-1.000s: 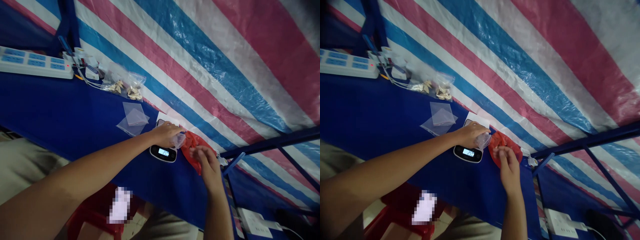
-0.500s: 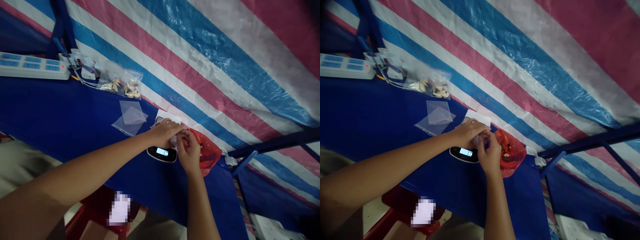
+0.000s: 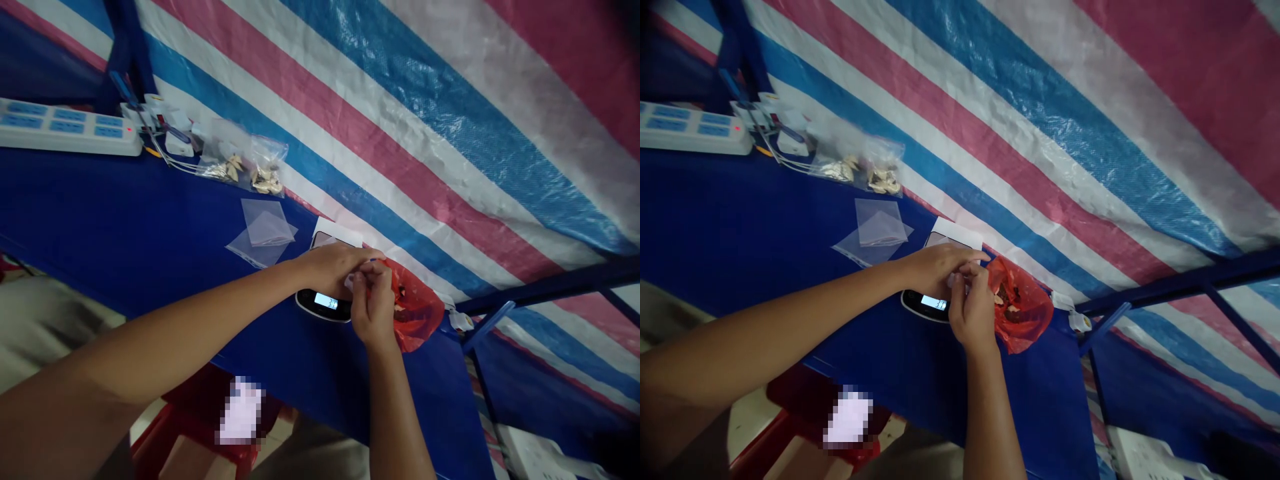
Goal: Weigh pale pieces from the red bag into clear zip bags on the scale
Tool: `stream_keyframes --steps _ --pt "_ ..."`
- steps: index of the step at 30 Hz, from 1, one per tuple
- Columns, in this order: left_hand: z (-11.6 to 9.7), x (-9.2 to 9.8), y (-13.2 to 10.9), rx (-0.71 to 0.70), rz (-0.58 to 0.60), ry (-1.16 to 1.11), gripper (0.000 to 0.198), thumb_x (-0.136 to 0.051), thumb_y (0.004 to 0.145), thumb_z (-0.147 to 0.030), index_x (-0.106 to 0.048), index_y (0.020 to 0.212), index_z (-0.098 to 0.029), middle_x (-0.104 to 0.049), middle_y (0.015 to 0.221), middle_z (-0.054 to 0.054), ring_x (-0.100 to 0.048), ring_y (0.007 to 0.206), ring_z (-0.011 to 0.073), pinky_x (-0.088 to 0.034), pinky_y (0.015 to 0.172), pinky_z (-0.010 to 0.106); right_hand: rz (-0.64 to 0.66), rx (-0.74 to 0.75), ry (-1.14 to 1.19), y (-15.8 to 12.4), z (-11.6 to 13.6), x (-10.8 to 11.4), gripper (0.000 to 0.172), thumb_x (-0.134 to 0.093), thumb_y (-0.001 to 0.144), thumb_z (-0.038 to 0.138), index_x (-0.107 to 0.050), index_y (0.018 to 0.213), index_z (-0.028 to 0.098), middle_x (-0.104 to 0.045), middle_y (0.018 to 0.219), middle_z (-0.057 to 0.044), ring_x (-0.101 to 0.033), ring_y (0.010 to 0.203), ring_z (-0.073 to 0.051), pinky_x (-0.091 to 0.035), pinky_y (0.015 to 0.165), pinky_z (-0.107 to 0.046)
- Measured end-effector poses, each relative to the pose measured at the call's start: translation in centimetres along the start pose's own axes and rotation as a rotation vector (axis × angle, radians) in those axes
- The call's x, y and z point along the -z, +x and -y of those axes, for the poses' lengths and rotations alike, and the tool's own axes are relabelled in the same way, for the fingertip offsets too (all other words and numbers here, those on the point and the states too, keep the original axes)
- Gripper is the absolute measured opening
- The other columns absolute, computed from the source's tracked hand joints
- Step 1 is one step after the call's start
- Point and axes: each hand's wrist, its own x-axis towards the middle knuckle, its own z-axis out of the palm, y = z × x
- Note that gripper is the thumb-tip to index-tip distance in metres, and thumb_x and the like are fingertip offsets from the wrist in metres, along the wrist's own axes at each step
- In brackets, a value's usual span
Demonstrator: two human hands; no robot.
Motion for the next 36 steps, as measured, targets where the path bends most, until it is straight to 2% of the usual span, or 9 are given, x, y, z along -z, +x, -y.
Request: stream_keyframes --steps 7,10,13,15,17,23,26,31,36 --pt "0.2 -0.5 0.1 0.022 0.028 0.041 0.057 -0.07 0.077 -0.024 -0.048 0.13 -0.025 -0.073 0.1 0.001 -0.071 0.09 0.0211 -0.049 0.075 0.031 -0.056 -0.019 -0.06 -0.4 0.6 -0.3 0.02 -0.047 0.101 0.032 -0.053 0.117 0.022 -0.072 0.105 -0.009 -0.073 0.091 -0.021 -0.056 0.074 -0.033" --pt "0.1 -0.4 0.1 0.014 -0.051 0.036 0.066 -0.073 0.077 -0.027 -0.045 0.136 -0.023 -0.072 0.115 0.005 -0.07 0.101 0.0222 -0.05 0.088 0.034 -0.284 -0.091 -0.235 -0.1 -0.1 1.5 0.023 -0.044 0.101 0.037 -0.06 0.103 0.021 -0.074 0.093 -0.007 -0.072 0.082 -0.02 -0.053 0.074 -0.031" --pt "0.1 -0.2 0.0 0.01 -0.143 0.044 0.069 -0.074 0.077 -0.026 -0.045 0.139 -0.021 -0.067 0.129 0.01 -0.067 0.113 0.0233 -0.047 0.1 0.037 -0.482 -0.351 -0.507 0.2 -2.2 5.2 0.036 -0.04 0.097 0.039 -0.063 0.075 0.021 -0.07 0.07 -0.007 -0.067 0.07 -0.022 -0.047 0.069 -0.032" --pt "0.1 0.0 0.0 0.006 -0.172 0.058 0.066 -0.072 0.079 -0.024 -0.045 0.14 -0.021 -0.066 0.129 0.011 -0.065 0.116 0.0241 -0.046 0.102 0.039 -0.31 -0.561 -0.613 0.2 -3.9 7.8 0.038 -0.045 0.09 0.041 -0.064 0.064 0.021 -0.068 0.063 -0.008 -0.065 0.068 -0.024 -0.044 0.066 -0.033" --pt "0.1 0.1 0.0 -0.01 -0.177 0.063 0.063 -0.071 0.082 -0.024 -0.045 0.14 -0.021 -0.066 0.127 0.012 -0.065 0.115 0.0244 -0.046 0.102 0.04 -0.106 -0.684 -0.572 0.0 -5.4 9.3 0.037 -0.048 0.086 0.043 -0.071 0.067 0.021 -0.073 0.068 -0.009 -0.068 0.074 -0.026 -0.045 0.067 -0.033" --pt "0.0 0.1 0.2 -0.063 -0.292 0.097 0.056 -0.063 0.088 -0.02 -0.04 0.139 -0.022 -0.063 0.122 0.011 -0.061 0.114 0.0232 -0.048 0.097 0.04 0.195 -0.553 -0.522 -0.7 -7.6 7.5 0.041 -0.043 0.086 0.027 -0.077 0.105 0.018 -0.077 0.111 -0.012 -0.068 0.11 -0.027 -0.049 0.095 -0.036" --pt "-0.1 0.2 0.3 -0.064 -0.375 0.112 0.057 -0.061 0.088 -0.02 -0.038 0.14 -0.022 -0.06 0.12 0.012 -0.06 0.111 0.0226 -0.05 0.096 0.04 0.273 -0.449 -0.639 -0.7 -8.0 6.5 0.04 -0.043 0.085 0.018 -0.077 0.105 0.014 -0.07 0.126 -0.017 -0.059 0.127 -0.028 -0.042 0.106 -0.037" --pt "-0.1 0.2 0.4 -0.064 -0.463 0.098 0.06 -0.061 0.087 -0.02 -0.036 0.142 -0.021 -0.058 0.119 0.011 -0.061 0.103 0.0206 -0.052 0.093 0.04 0.335 -0.65 -0.75 -0.8 -8.2 7.1 0.037 -0.044 0.094 0.033 -0.079 0.096 0.019 -0.076 0.093 -0.013 -0.07 0.092 -0.026 -0.049 0.084 -0.034" --pt "0.0 0.0 0.2 -0.051 -0.449 0.111 0.058 -0.06 0.088 -0.022 -0.036 0.141 -0.022 -0.059 0.122 0.011 -0.062 0.105 0.0203 -0.051 0.094 0.039 0.362 -0.568 -0.619 -1.2 -8.7 7.0 0.044 -0.042 0.092 0.02 -0.072 0.124 0.023 -0.073 0.118 -0.011 -0.068 0.108 -0.023 -0.048 0.092 -0.033"
